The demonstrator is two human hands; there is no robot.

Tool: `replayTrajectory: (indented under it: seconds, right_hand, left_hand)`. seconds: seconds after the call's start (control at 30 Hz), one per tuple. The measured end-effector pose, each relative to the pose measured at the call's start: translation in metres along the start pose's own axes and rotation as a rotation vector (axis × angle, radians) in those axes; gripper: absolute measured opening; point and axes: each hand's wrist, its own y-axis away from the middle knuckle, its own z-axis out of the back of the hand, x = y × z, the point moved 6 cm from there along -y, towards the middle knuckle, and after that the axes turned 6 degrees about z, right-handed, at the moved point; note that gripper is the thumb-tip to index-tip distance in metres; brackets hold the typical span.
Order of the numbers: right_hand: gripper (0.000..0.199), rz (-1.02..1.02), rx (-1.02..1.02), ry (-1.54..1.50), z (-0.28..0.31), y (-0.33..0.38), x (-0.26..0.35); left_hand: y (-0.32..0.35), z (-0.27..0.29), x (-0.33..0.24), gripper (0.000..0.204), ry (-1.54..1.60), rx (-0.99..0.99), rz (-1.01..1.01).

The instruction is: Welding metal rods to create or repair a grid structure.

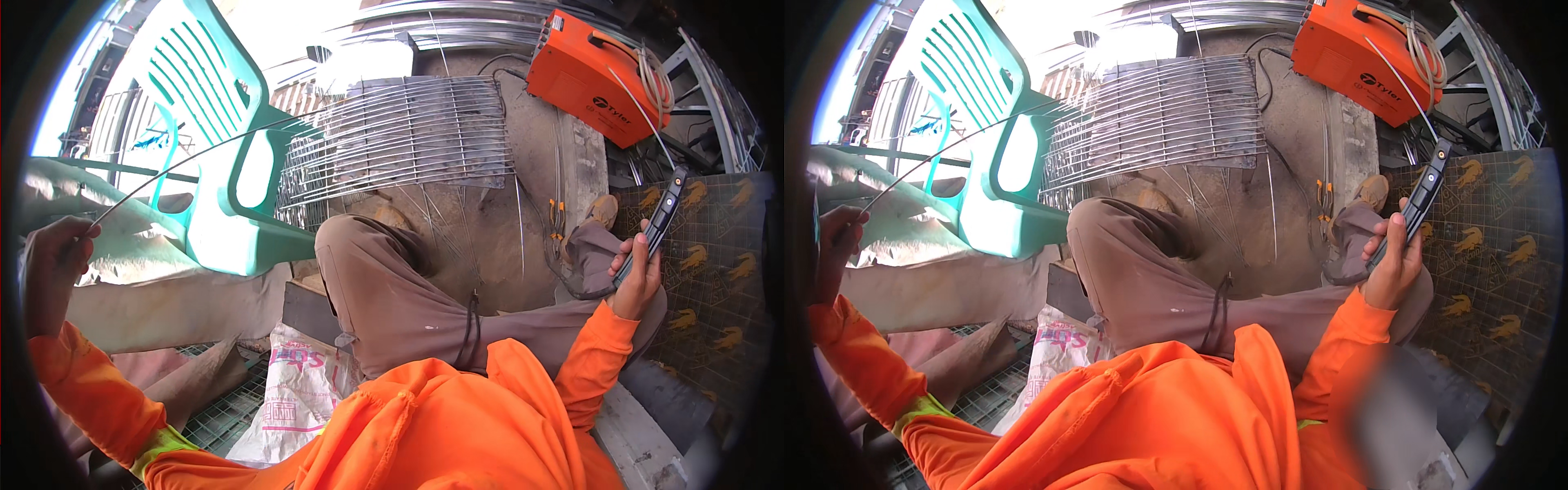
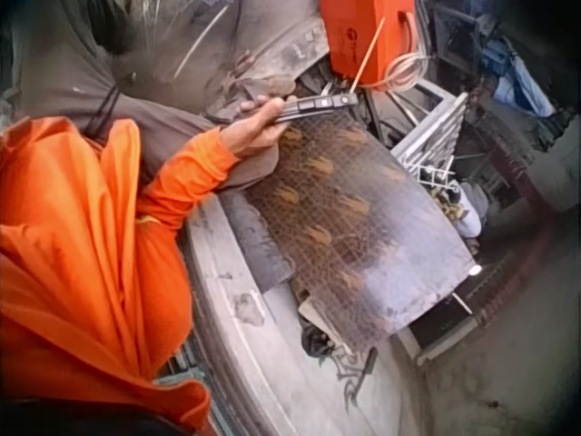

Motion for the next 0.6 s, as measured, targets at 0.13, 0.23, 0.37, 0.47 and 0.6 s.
replayTrajectory:
  seconds: [0.13,0.23,0.37,0.47,0.6]
  right_hand:
    - [0.048,-0.037,-0.026,-0.095,0.010,0.008,0.000]
    - [0.047,-0.043,-0.087,-0.108,0.029,0.011,0.001]
    - [0.046,-0.060,-0.069,-0.196,0.032,0.014,0.001]
    - [0.045,-0.067,-0.072,-0.285,0.034,0.013,0.004]
    - [0.045,-0.078,-0.076,-0.303,0.036,0.011,0.007]
  left_hand:
    - [0.025,-0.071,-0.175,0.019,-0.282,0.213,-0.500]
    - [0.017,-0.160,-0.204,0.014,-0.370,0.415,-0.752]
    - [0.014,-0.251,-0.203,0.011,-0.314,0.530,-0.733]
    - [0.015,-0.292,-0.201,0.014,-0.394,0.507,-0.596]
    - [0.005,-0.347,-0.193,0.020,-0.303,0.377,-0.492]
